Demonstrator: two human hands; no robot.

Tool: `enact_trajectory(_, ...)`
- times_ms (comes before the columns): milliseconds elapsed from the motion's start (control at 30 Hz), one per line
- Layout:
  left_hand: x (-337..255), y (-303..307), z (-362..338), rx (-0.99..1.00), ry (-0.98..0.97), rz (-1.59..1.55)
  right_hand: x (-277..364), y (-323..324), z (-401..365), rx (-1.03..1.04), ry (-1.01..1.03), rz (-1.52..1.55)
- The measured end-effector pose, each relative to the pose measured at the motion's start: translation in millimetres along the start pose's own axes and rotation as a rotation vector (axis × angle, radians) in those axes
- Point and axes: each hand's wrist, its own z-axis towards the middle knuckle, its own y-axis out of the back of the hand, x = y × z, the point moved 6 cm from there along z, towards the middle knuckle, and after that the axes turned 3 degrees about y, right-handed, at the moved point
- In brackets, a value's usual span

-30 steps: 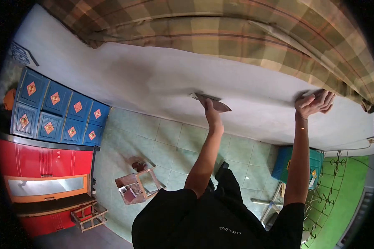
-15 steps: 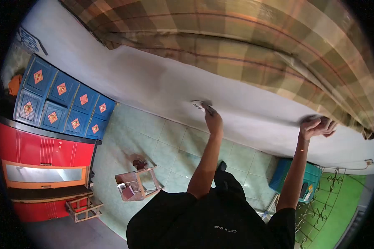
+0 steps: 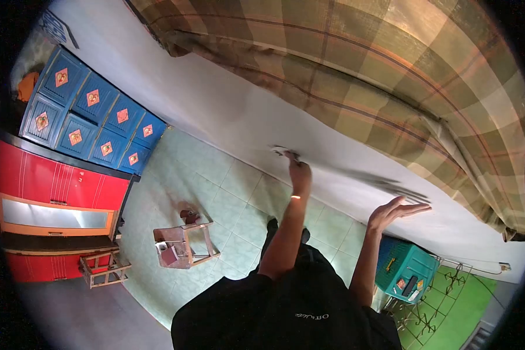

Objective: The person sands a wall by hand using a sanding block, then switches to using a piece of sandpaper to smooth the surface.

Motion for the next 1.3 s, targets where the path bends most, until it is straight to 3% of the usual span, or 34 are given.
enact_trajectory(33, 30, 0, 20, 0.084, 0.189, -0.183, 0, -1, -2, -0.003, 0.001, 0.000)
enact_trajectory(133, -48, 3, -30, 0.141, 0.130, -0.007, -11, -14, -6, 0.101, -0.166, 0.110)
enact_trajectory(167, -7, -17, -29, -0.007, -0.143, 0.138, -12, -18, -6, 0.066, -0.147, 0.080)
enact_trajectory(200, -35, -13, -44, 0.103, -0.024, 0.151, -15, -21, -8, 0.033, -0.126, 0.050)
enact_trajectory(233, -53, -5, -49, 0.094, 0.003, 0.105, -26, -23, -11, 0.048, -0.121, 0.049)
enact_trajectory(300, -36, 3, -21, 0.063, 0.017, -0.014, -74, -45, -24, 0.386, -0.403, 0.303)
enact_trajectory(333, -10, 6, 3, 0.045, 0.003, -0.088, -93, -43, -26, 0.392, -0.402, 0.301)
enact_trajectory(400, -3, 4, 13, 0.066, 0.075, -0.173, -122, -57, -33, 0.650, -0.509, 0.390)
enact_trajectory(467, 19, -7, 6, 0.039, -0.077, 0.154, -98, -51, -28, 0.594, -0.437, 0.357)
enact_trajectory(500, -46, -4, -42, 0.132, 0.072, 0.161, -82, -49, -26, 0.533, -0.370, 0.325)
enact_trajectory(533, -28, -15, -45, -0.053, -0.269, 0.234, -75, -46, -24, 0.410, -0.350, 0.269)
enact_trajectory(600, -41, -6, -40, -0.015, -0.091, 0.091, -123, -57, -38, 0.665, -0.435, 0.308)
enact_trajectory(700, -10, 2, 7, 0.069, 0.023, -0.078, -90, -47, -28, 0.599, -0.392, 0.344)
enact_trajectory(800, -30, -9, -31, 0.012, -0.063, 0.100, -55, -35, -19, 0.466, -0.316, 0.256)
enact_trajectory(867, -50, -12, -51, 0.020, -0.115, 0.158, -76, -46, -25, 0.460, -0.305, 0.276)
enact_trajectory(967, 18, -8, 12, 0.033, 0.005, -0.085, -95, -45, -26, 0.539, -0.312, 0.323)
enact_trajectory(1033, -10, 1, 2, 0.116, 0.059, -0.119, -87, -44, -24, 0.524, -0.304, 0.326)
enact_trajectory(1067, -21, -1, -2, 0.196, 0.114, -0.153, -63, -37, -17, 0.410, -0.242, 0.264)
enact_trajectory(1100, 3, -18, -6, 0.099, 0.003, -0.176, -38, -29, -13, 0.299, -0.186, 0.199)
enact_trajectory(1133, -46, -14, -50, 0.117, -0.131, -0.013, -24, -22, -11, 0.188, -0.131, 0.136)
enact_trajectory(1167, -47, -16, -50, 0.048, -0.228, 0.066, -37, -25, -9, 0.187, -0.132, 0.139)
enact_trajectory(1200, -43, -18, -54, -0.020, -0.317, 0.145, -68, -36, -14, 0.408, -0.254, 0.217)
enact_trajectory(1233, -49, -7, -50, 0.007, -0.111, 0.083, -80, -43, -23, 0.635, -0.376, 0.291)
enact_trajectory(1267, -61, 4, -37, 0.033, 0.088, 0.019, -87, -43, -26, 0.641, -0.376, 0.290)
enact_trajectory(1300, -43, 7, -12, 0.012, 0.052, -0.114, -84, -40, -26, 0.591, -0.363, 0.274)
